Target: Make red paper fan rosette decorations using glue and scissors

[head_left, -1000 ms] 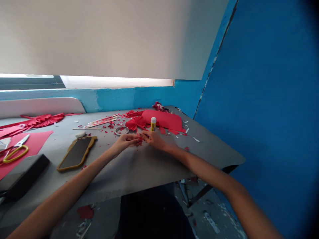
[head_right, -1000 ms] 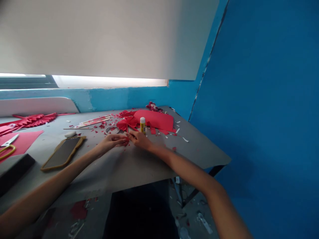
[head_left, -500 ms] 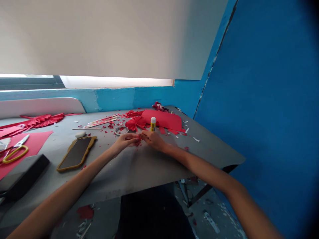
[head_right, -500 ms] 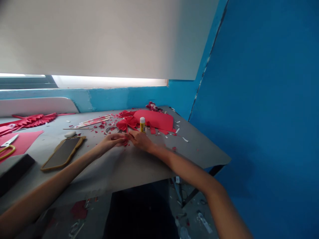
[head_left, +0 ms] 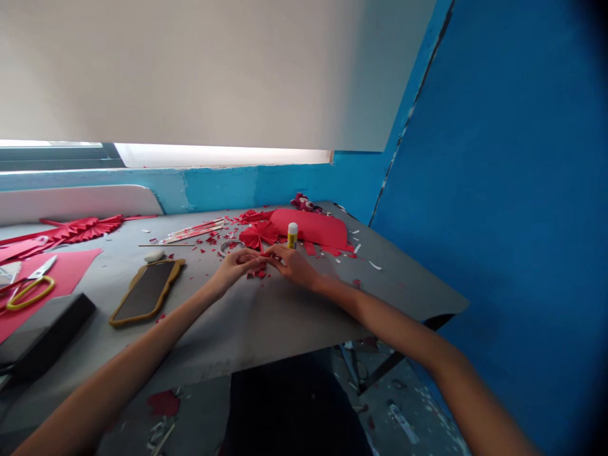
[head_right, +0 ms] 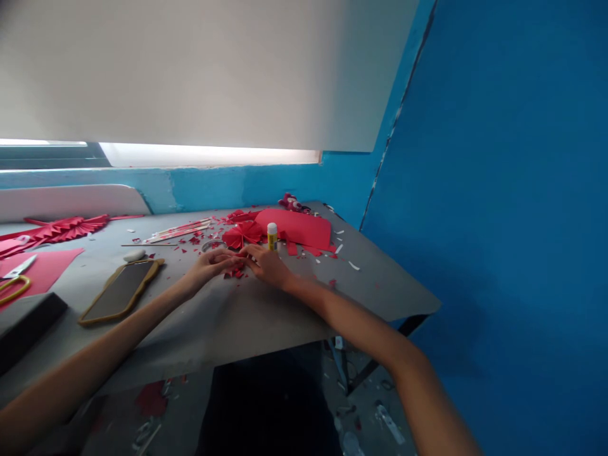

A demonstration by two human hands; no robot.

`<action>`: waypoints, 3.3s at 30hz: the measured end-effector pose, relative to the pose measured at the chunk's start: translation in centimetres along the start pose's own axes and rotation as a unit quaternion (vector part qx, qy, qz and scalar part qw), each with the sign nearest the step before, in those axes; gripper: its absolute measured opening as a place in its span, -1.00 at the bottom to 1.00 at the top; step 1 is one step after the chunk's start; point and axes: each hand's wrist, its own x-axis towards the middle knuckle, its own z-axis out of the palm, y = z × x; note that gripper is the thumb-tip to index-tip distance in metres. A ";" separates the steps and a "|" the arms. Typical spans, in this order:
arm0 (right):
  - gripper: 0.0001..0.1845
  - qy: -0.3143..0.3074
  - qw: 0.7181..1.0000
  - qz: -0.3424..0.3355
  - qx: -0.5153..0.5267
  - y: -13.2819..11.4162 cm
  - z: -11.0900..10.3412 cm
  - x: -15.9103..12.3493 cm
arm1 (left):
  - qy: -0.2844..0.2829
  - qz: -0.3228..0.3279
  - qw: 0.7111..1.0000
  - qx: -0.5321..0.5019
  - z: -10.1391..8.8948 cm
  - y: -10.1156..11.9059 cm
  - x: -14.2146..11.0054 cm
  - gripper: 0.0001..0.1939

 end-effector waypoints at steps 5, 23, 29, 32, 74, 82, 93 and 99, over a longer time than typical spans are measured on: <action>-0.76 0.008 1.000 -0.004 0.019 -0.1 0.1 0.0 | 0.006 0.011 1.000 -0.016 0.0 0.2 0.0 -0.59; -0.74 0.023 0.984 -0.094 -0.149 -0.3 -0.3 -0.2 | 0.007 0.067 0.997 0.049 -0.1 0.7 0.0 -0.59; -0.70 -0.010 0.916 -0.206 -0.345 -0.9 -1.1 0.1 | 0.039 -0.013 0.998 -0.054 0.0 0.6 0.1 -0.69; -0.69 -0.020 0.888 -0.253 -0.384 -1.2 -1.3 0.3 | 0.051 -0.040 0.993 -0.098 0.0 0.3 0.3 -0.79; -0.59 0.029 0.994 0.085 0.055 -1.4 0.4 -0.1 | -0.022 0.055 0.993 0.099 1.5 0.4 -0.5 -0.63; -0.53 -0.009 0.982 0.115 0.149 -0.8 0.5 0.1 | -0.038 0.072 0.991 0.111 1.3 0.3 -0.3 -0.67; -0.61 -0.003 0.996 0.081 0.050 -1.3 0.6 -0.2 | -0.067 0.078 0.987 0.127 1.8 0.6 -0.8 -0.67; -0.69 0.001 0.997 0.066 0.029 -1.0 1.1 -0.3 | -0.071 0.094 0.984 0.132 1.4 0.0 -0.4 -0.69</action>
